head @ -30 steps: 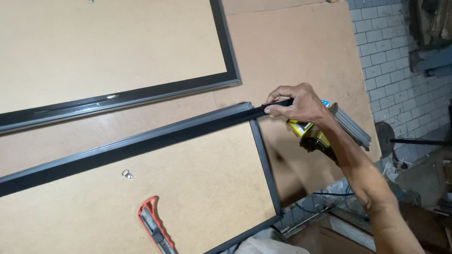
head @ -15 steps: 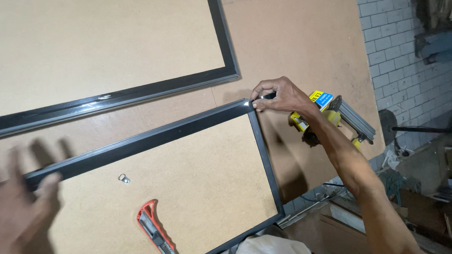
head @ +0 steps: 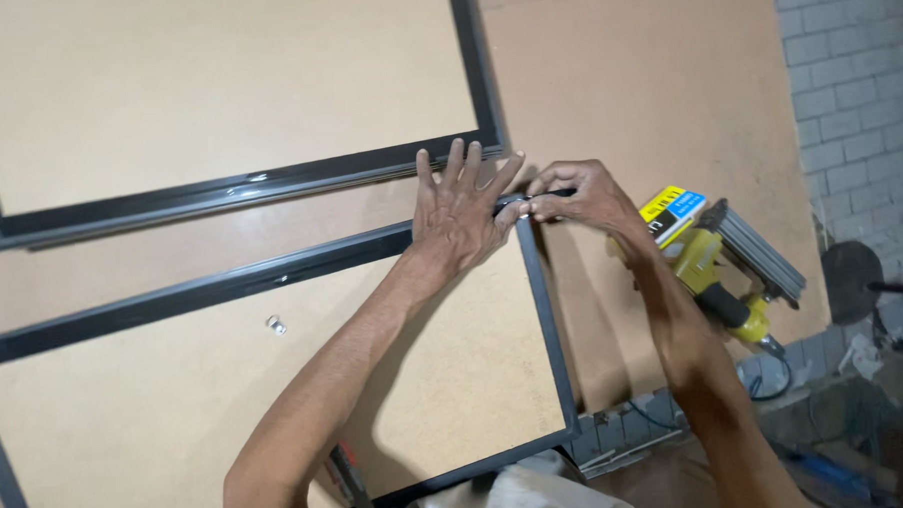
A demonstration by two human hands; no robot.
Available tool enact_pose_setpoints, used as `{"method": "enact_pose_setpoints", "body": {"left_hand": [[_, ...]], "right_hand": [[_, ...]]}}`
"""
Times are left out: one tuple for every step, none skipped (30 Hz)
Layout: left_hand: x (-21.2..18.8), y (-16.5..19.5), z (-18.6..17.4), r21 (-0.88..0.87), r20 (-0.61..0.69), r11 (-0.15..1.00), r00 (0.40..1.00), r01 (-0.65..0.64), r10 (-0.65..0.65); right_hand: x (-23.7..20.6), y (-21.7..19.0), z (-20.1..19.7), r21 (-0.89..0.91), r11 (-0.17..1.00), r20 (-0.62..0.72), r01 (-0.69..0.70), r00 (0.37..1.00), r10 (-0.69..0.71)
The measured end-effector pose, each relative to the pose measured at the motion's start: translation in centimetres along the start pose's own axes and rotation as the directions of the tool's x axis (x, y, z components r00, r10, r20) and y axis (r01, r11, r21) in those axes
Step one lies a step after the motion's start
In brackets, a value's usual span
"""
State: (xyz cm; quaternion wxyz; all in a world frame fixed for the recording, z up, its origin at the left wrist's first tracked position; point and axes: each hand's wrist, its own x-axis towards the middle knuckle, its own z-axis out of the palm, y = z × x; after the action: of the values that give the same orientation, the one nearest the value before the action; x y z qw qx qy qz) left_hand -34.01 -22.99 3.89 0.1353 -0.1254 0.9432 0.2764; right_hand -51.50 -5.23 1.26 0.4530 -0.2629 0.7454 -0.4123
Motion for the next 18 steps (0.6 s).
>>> {"method": "enact_pose_setpoints", "body": {"left_hand": [[-1.1,-1.6,0.2,0.075,-0.098,0.997,0.995,-0.004,0.012],[-2.6,-3.7,0.3,0.153,-0.193,0.988,0.981,-0.004,0.034],[-4.3,-6.2,0.4,0.233,-0.280,0.972,0.957,-0.003,0.070],[-6.8,-9.4,0.1,0.230,-0.348,0.971,0.937,0.063,0.022],[-9.7,-13.3,-0.4,0.222,-0.412,0.967,0.911,0.123,-0.021],[-13.0,-17.7,-1.3,0.125,-0.312,0.952,0.922,0.278,-0.228],[-17.0,-22.2,-2.4,0.181,-0.365,0.927,0.897,0.330,-0.248],[-20.6,-26.8,-3.7,0.159,-0.403,0.914,0.870,0.372,-0.284],[-24.1,-30.6,-4.9,0.098,-0.410,0.889,0.832,0.447,-0.373],[-26.8,-33.8,-5.9,0.109,-0.427,0.842,0.789,0.529,-0.441],[-28.8,-35.8,-6.6,0.090,-0.465,0.829,0.760,0.551,-0.454],[-29.9,-36.4,-6.9,0.072,-0.511,0.811,0.720,0.581,-0.470],[-30.7,-35.6,-6.7,0.158,-0.579,0.839,0.737,0.521,-0.349],[-31.0,-33.5,-5.9,0.254,-0.630,0.854,0.748,0.454,-0.210],[-30.3,-31.0,-5.4,0.365,-0.659,0.852,0.750,0.375,-0.048],[-30.2,-26.8,-3.6,0.352,-0.637,0.885,0.771,0.306,-0.013],[-29.5,-23.0,-2.5,0.283,-0.394,0.931,0.913,0.229,-0.105],[-30.0,-18.7,-0.8,0.512,-0.296,0.853,0.911,-0.101,0.286]], "right_hand": [[0.0,-0.1,0.2,-0.019,0.998,-0.048,-0.060,0.997,0.059],[0.0,-0.3,0.3,-0.007,0.999,-0.041,-0.044,0.998,0.044],[-0.1,-0.4,0.4,0.007,0.999,-0.042,-0.031,0.999,0.032],[-0.1,-0.6,0.5,0.027,0.999,-0.053,-0.023,0.998,0.024],[-0.1,-0.7,0.4,0.001,0.999,-0.069,-0.054,0.996,0.054],[-0.1,-0.8,0.4,-0.027,0.996,-0.087,-0.086,0.993,0.083],[-0.2,-0.8,0.4,-0.052,0.992,-0.108,-0.116,0.988,0.110],[-0.1,-0.9,0.3,-0.036,0.995,-0.085,-0.091,0.992,0.088],[-0.1,-0.9,0.3,-0.017,0.997,-0.063,-0.069,0.996,0.068],[-0.1,-1.0,0.2,0.000,0.998,-0.031,-0.058,0.998,0.058],[0.0,-1.0,0.2,-0.067,0.996,-0.018,-0.051,0.999,0.050],[0.0,-1.1,0.1,-0.134,0.991,0.003,-0.028,1.000,0.029],[0.2,-1.3,0.2,-0.199,0.980,0.022,0.008,1.000,-0.004],[0.3,-1.4,0.2,-0.245,0.968,0.027,-0.057,0.998,0.065],[0.4,-1.7,0.2,-0.285,0.951,0.015,-0.117,0.992,0.126],[0.5,-1.9,0.2,-0.326,0.928,-0.008,-0.182,0.982,0.190],[0.6,-2.1,0.2,-0.312,0.936,0.041,-0.162,0.982,0.183],[0.7,-2.2,0.2,-0.295,0.945,0.092,-0.139,0.981,0.173]]}}
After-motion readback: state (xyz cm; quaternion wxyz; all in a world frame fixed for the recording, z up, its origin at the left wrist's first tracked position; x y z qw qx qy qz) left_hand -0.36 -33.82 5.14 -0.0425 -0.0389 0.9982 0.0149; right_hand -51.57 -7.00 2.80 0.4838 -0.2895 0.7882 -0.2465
